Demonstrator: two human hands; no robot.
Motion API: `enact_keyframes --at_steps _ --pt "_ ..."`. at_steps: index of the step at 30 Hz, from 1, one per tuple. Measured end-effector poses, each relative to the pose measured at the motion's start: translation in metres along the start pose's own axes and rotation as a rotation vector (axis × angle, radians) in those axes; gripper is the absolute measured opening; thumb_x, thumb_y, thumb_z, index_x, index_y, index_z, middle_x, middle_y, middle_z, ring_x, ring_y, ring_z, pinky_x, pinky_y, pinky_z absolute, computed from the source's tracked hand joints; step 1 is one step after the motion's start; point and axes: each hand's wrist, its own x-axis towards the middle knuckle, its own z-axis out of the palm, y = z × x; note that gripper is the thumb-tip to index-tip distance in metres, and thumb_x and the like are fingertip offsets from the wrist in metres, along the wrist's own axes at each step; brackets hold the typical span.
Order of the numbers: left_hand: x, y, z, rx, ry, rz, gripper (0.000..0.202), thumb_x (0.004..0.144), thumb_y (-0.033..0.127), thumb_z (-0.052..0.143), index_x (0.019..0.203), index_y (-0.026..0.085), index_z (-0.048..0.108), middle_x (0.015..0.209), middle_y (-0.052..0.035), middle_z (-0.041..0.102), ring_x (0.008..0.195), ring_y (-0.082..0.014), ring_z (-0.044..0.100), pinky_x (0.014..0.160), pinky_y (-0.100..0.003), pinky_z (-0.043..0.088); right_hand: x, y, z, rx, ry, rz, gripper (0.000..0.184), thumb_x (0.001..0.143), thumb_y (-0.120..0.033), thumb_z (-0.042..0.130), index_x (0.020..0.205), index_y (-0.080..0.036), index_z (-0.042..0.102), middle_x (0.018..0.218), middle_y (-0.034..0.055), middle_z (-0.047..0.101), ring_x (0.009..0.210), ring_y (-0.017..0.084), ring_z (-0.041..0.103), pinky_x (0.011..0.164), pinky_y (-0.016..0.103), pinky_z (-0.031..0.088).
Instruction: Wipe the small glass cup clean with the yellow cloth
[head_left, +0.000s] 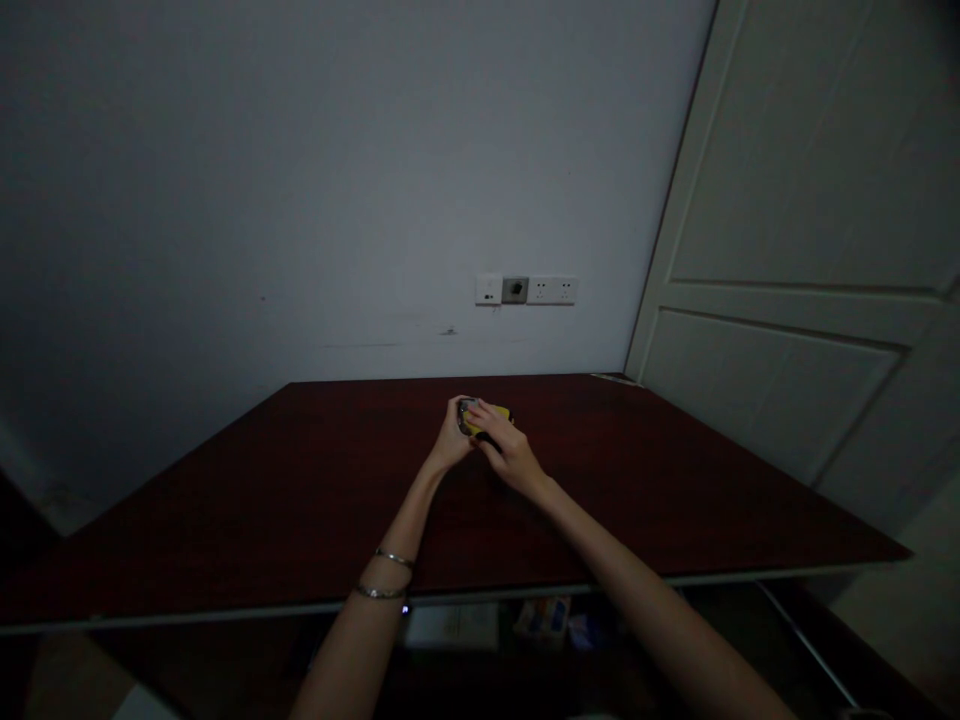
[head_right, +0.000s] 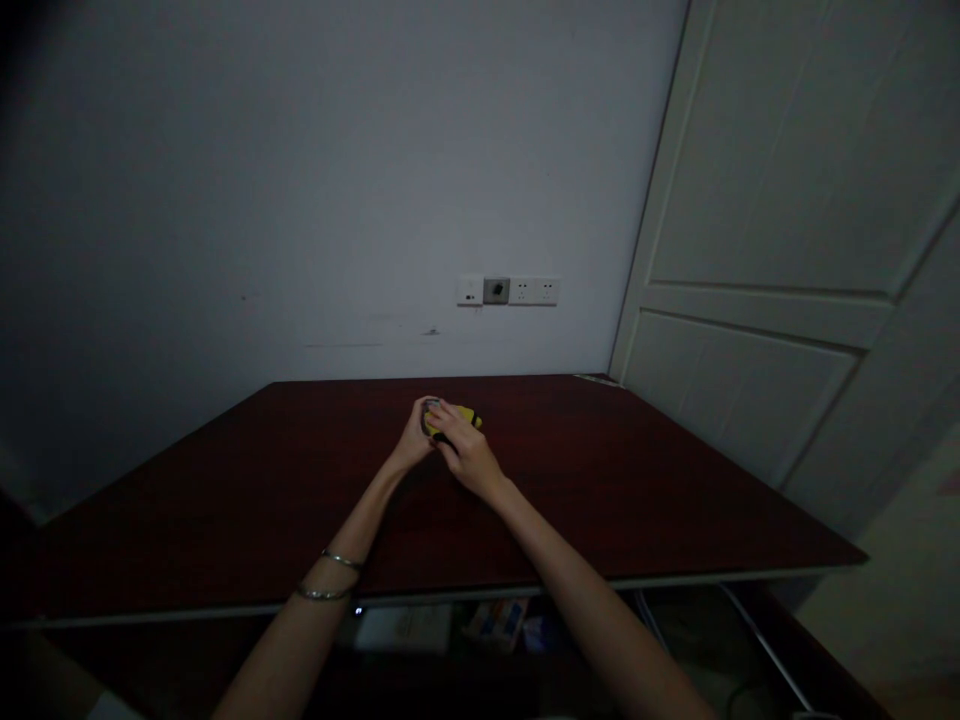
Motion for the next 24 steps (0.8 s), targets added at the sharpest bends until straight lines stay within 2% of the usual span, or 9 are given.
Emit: enact_keyframes --at_steps 3,6,8,11,14,18,21,24 --pt "-0.001 0.002 0.005 -0.032 -0.016 -0.019 0.068 0.051 0.020 0.072 0.107 0.018 0.034 0.109 -0.0086 0.051 0.097 -0.0186 0.053 0.086 -0.033 0.041 0.010 0.007 -0.002 0.011 0.055 0.047 0.037 0.081 -0.016 0.046 0.116 -0.026 0.054 0.126 0.0025 0.052 0.124 0.019 0.039 0.105 0.041 0.031" --pt "-0.003 0.003 0.009 -0.028 -0.038 -0.024 0.077 0.048 0.013 0.072 0.114 0.018 0.034 0.117 -0.0107 0.048 0.103 -0.0217 0.051 0.089 -0.035 0.041 0.025 0.017 -0.001 0.044 0.186 0.202 0.029 0.081 -0.024 0.048 0.108 -0.026 0.060 0.117 0.0029 0.059 0.113 0.020 0.051 0.099 0.039 0.038" --pt "-0.003 0.003 0.010 0.001 -0.050 -0.025 0.081 0.047 0.010 0.071 0.118 0.017 0.033 0.121 -0.0119 0.046 0.107 -0.0235 0.050 0.090 -0.037 0.040 0.032 0.020 0.000 0.061 0.216 0.267 0.027 0.081 -0.028 0.048 0.104 -0.025 0.062 0.110 0.0032 0.063 0.104 0.020 0.058 0.094 0.038 0.043" --pt "-0.002 0.000 0.007 0.010 -0.067 0.005 0.078 0.049 0.010 0.070 0.118 0.018 0.034 0.121 -0.0119 0.046 0.108 -0.0234 0.050 0.092 -0.039 0.039 0.032 0.017 0.001 0.016 0.159 0.190 0.028 0.081 -0.024 0.048 0.107 -0.024 0.060 0.113 0.0043 0.061 0.110 0.020 0.053 0.097 0.039 0.040" --pt "-0.002 -0.004 0.002 0.048 -0.026 0.091 0.062 0.055 0.013 0.067 0.110 0.017 0.039 0.116 -0.0110 0.049 0.108 -0.0213 0.050 0.095 -0.038 0.036 0.020 0.008 0.001 -0.082 0.018 0.016 0.039 0.079 -0.014 0.047 0.116 -0.025 0.054 0.124 0.0041 0.053 0.123 0.019 0.041 0.105 0.043 0.029" --pt "-0.001 -0.008 -0.002 0.112 0.000 0.114 0.056 0.058 0.015 0.065 0.107 0.017 0.040 0.108 -0.0084 0.052 0.102 -0.0192 0.052 0.094 -0.037 0.037 0.005 0.002 -0.002 -0.144 -0.146 -0.138 0.045 0.077 -0.010 0.048 0.120 -0.024 0.050 0.128 0.0047 0.049 0.126 0.019 0.035 0.107 0.045 0.027" --pt "-0.001 -0.006 0.002 0.085 -0.010 0.111 0.055 0.059 0.014 0.064 0.108 0.017 0.039 0.109 -0.0095 0.052 0.103 -0.0192 0.051 0.095 -0.037 0.036 0.009 0.006 -0.004 -0.129 -0.111 -0.100 0.042 0.077 -0.012 0.048 0.117 -0.025 0.053 0.125 0.0036 0.052 0.123 0.019 0.040 0.106 0.045 0.028" --pt "-0.002 -0.003 0.008 0.040 -0.048 0.086 0.067 0.054 0.012 0.069 0.113 0.016 0.038 0.117 -0.0115 0.048 0.108 -0.0219 0.049 0.095 -0.037 0.036 0.024 0.015 -0.005 -0.045 0.040 0.071 0.032 0.079 -0.019 0.050 0.107 -0.026 0.060 0.116 0.0024 0.060 0.113 0.020 0.051 0.101 0.042 0.036"
